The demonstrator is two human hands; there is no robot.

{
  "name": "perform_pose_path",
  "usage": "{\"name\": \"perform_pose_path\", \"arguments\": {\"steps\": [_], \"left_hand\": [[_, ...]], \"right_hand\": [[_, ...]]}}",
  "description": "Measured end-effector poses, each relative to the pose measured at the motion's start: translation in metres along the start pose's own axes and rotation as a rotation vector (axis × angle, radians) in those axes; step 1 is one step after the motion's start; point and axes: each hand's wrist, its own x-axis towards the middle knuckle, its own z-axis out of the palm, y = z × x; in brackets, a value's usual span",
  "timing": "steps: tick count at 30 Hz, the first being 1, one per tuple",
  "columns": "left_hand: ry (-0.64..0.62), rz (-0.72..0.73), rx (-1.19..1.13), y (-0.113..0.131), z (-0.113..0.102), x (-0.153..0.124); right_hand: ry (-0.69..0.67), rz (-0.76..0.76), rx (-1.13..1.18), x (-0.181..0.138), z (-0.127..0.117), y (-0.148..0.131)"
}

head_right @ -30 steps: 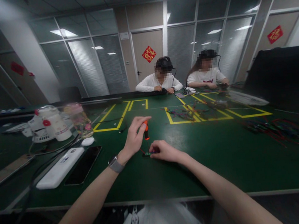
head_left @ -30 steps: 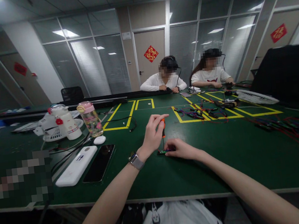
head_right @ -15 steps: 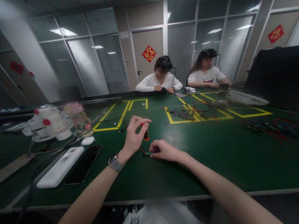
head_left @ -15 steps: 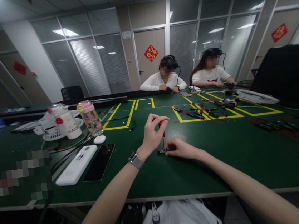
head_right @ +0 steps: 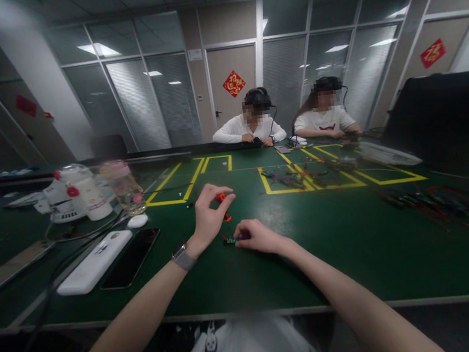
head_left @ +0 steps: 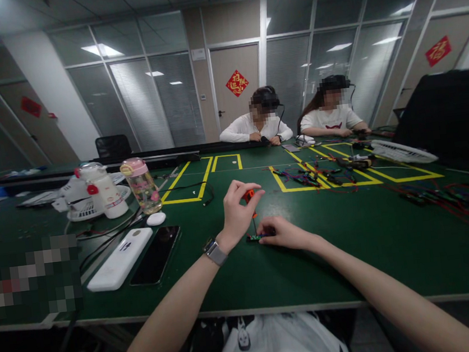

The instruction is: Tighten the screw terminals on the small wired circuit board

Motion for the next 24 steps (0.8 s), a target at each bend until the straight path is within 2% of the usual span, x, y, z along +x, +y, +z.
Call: {"name": "perform_pose_path", "arguments": {"steps": [3,8,10,16,22,24], "left_hand": [[-0.044,0.022,0.026,0.0006,-0.0008,-0.0023],[-0.192,0.031,-0.119,-0.0015,0.0032,-0.0036],[-0.183,0.036,-0.106,-0.0016,0.0048,-0.0032],[-0.042,0.087,0.052,0.0008,0.0039,-0.0036],[-0.201,0.092,-0.025,0.0016,0.0027,-0.0041],[-0.213,0.086,-0.025,0.0012,0.0033,-0.0036]], "right_hand": [[0.000,-0.003,-0.001,0.0003,0.0004,0.0005],[0.001,-0.021,-0.004,0.0003,0.0005,0.0014],[0.004,-0.021,-0.001,0.0002,0.0004,0.0014],[0.009,-0.011,-0.007,0.0000,0.0003,0.0007],[-0.002,-0.026,-0.017,-0.0004,-0.0007,0.0001],[-0.001,-0.021,-0.016,-0.0007,-0.0010,-0.0001]]}}
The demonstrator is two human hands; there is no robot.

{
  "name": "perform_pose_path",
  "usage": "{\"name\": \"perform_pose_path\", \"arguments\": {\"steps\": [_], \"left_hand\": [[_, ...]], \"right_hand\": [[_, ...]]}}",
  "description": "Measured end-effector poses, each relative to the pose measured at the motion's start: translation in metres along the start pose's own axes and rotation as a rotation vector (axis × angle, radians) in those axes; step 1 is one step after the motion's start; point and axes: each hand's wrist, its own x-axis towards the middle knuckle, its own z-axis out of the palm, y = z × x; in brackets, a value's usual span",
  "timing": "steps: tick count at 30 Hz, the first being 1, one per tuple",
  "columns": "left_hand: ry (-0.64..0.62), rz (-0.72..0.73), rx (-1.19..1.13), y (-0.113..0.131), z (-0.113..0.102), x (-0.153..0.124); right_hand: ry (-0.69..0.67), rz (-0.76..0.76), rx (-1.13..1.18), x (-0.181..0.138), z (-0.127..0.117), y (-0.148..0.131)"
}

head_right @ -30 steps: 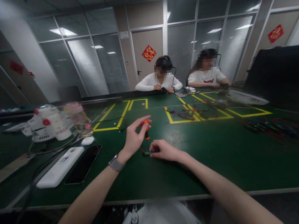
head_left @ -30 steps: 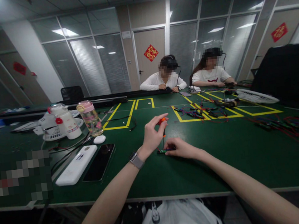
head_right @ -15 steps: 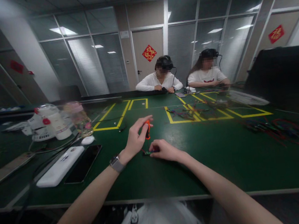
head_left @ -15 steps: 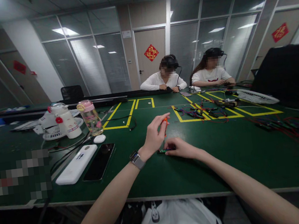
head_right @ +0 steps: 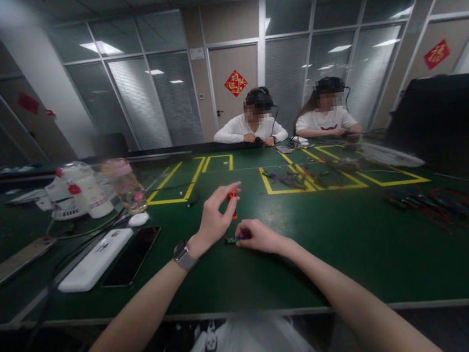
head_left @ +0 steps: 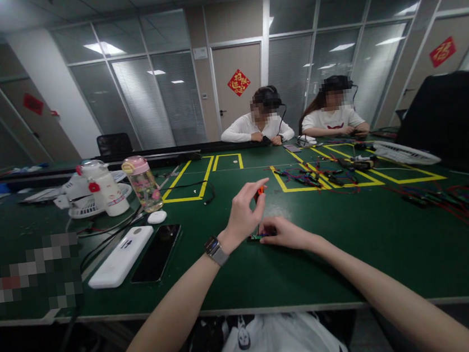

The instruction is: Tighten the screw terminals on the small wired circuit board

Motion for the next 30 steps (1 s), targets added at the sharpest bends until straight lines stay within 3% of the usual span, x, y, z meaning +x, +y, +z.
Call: {"name": "perform_pose_path", "arguments": {"steps": [6,14,24,30], "left_hand": [[0.123,0.011,0.171,-0.0040,-0.0002,-0.0001],[-0.003,0.004,0.061,-0.0031,-0.0017,-0.0017],[0.133,-0.018,0.168,-0.0056,-0.0032,0.0013],[0.062,-0.017,0.094,-0.0039,-0.0046,-0.0008]], "right_hand": [[0.005,-0.006,-0.017,0.0001,0.0001,0.0006],[0.008,-0.011,-0.009,0.0004,0.0014,0.0024],[-0.001,-0.005,-0.016,-0.0003,-0.0003,-0.0007],[-0.008,0.001,-0.026,0.0003,-0.0003,-0.0022]]}}
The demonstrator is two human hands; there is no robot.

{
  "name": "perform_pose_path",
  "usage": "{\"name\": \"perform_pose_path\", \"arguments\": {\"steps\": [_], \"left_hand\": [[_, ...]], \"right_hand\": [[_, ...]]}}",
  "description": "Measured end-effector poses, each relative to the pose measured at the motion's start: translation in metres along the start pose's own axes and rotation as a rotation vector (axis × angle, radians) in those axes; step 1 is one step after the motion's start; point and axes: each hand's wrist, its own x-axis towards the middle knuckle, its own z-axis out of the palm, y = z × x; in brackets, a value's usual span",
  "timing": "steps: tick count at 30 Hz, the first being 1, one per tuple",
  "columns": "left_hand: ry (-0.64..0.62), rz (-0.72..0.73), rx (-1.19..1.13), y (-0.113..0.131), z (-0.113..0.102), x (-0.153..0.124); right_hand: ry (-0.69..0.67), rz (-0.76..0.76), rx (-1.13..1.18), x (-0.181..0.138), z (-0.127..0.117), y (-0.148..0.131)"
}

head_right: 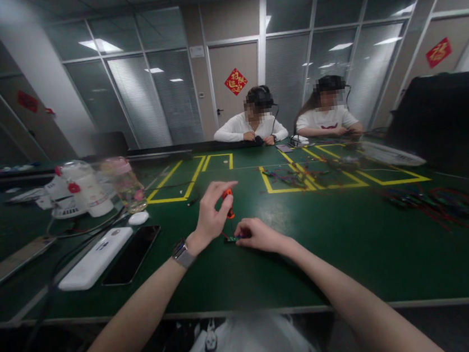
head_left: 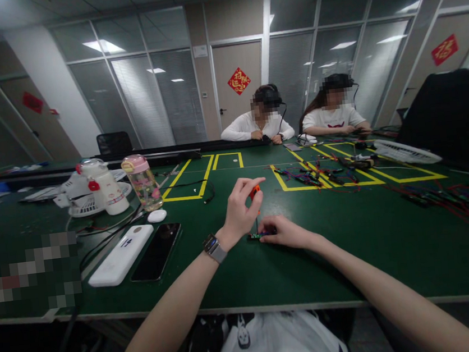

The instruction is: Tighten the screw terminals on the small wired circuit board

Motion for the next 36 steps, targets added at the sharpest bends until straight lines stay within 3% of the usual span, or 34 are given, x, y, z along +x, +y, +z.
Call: {"name": "perform_pose_path", "arguments": {"steps": [6,13,22,32,36], "left_hand": [[-0.035,-0.050,-0.132,-0.0029,0.0038,-0.0018],[0.012,-0.008,0.009,-0.0009,0.0039,0.0000],[0.104,0.034,-0.009,0.0036,0.0030,0.0012],[-0.026,-0.074,-0.252,0.0035,0.0055,-0.0008],[0.077,-0.048,-0.162,0.0066,0.0040,0.0010]], "right_hand": [[0.006,0.007,0.004,-0.0003,-0.0003,-0.0012],[0.002,0.000,0.014,-0.0004,0.0004,-0.0003],[0.005,-0.015,0.014,0.0002,0.0002,0.0016],[0.007,0.001,0.002,0.0006,0.0003,0.0004],[0.008,-0.009,0.006,0.0005,0.0002,-0.0002]]}}
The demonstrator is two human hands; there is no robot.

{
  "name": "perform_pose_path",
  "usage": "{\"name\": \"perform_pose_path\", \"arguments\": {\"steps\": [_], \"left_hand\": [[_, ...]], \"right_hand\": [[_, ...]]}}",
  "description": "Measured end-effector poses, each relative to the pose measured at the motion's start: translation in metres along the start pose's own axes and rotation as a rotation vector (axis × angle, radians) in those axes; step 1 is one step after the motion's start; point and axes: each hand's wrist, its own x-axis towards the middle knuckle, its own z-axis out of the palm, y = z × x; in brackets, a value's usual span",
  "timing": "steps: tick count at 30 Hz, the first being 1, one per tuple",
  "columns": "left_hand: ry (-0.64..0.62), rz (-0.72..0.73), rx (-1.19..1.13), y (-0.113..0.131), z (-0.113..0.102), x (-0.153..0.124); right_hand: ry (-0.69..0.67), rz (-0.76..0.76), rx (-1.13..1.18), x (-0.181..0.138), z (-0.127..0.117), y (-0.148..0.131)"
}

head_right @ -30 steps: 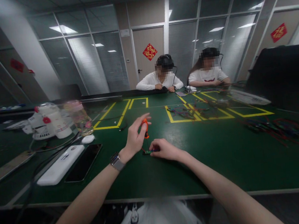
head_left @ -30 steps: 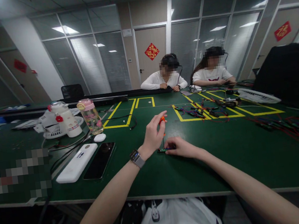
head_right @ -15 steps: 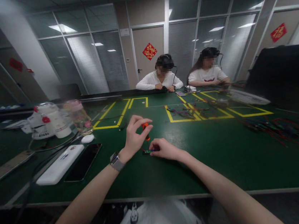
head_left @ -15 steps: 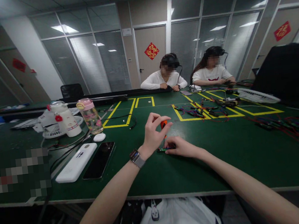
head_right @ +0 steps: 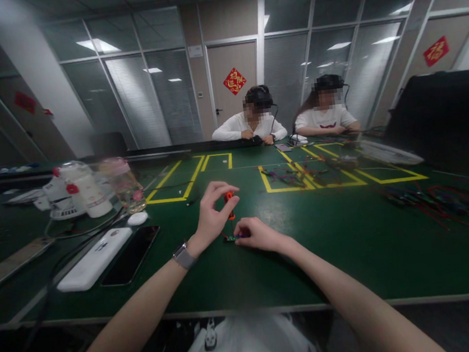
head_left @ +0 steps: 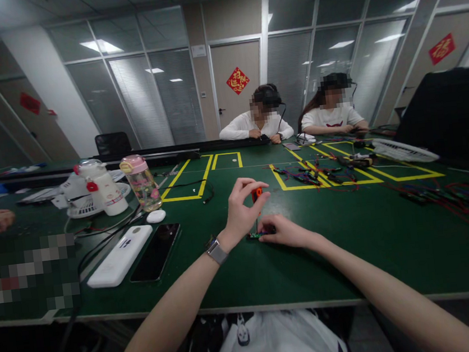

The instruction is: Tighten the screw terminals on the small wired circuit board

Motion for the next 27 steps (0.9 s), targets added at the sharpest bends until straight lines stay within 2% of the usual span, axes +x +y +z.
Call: {"name": "perform_pose_path", "arguments": {"steps": [3,9,13,20,27], "left_hand": [[0.059,-0.020,0.003,0.0018,-0.0001,0.0009],[-0.051,-0.112,-0.151,-0.0011,0.0017,0.0010],[-0.067,-0.162,-0.198,-0.0043,0.0013,0.0011],[0.021,-0.056,-0.103,-0.0054,0.0004,0.0027],[-0.068,-0.119,-0.122,-0.0009,-0.0018,0.0049]], "right_hand": [[0.008,-0.003,0.001,0.0001,0.0007,0.0015],[-0.003,0.014,0.029,0.0002,0.0008,0.0034],[-0.004,0.014,0.020,-0.0004,-0.0001,0.0019],[-0.008,0.007,0.014,-0.0007,-0.0007,0.0001],[0.001,0.004,0.021,-0.0005,0.0002,0.0011]]}}
